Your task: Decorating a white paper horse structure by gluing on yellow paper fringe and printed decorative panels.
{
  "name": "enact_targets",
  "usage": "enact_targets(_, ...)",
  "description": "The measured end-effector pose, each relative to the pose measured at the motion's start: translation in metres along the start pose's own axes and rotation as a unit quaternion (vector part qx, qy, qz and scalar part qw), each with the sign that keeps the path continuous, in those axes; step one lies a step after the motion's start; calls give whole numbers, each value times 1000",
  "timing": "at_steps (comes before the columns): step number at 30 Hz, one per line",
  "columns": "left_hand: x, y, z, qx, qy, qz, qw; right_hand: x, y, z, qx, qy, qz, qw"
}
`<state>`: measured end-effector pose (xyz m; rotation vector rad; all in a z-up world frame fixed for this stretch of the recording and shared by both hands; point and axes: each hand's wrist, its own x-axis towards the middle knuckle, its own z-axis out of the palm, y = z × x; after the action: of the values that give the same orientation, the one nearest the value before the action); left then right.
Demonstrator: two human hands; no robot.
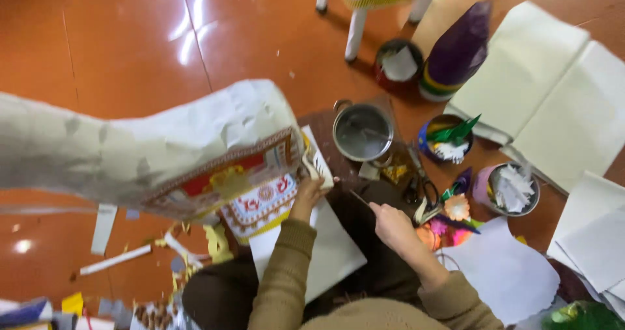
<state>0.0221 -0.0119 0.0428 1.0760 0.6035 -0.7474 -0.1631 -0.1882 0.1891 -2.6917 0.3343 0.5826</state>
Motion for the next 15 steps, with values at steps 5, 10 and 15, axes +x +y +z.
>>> enact_targets(5, 1, -2, -16, 35, 2, -25, 999, 40, 5, -76, 31, 83, 51, 995)
enact_targets(10, -50, 16, -4, 67, -5, -36, 997, 89, -5, -106, 14, 99, 104, 990)
enact_targets(15, -70, 27, 0, 103, -41, -50, 993, 126, 3, -93, -91, 105, 41, 989)
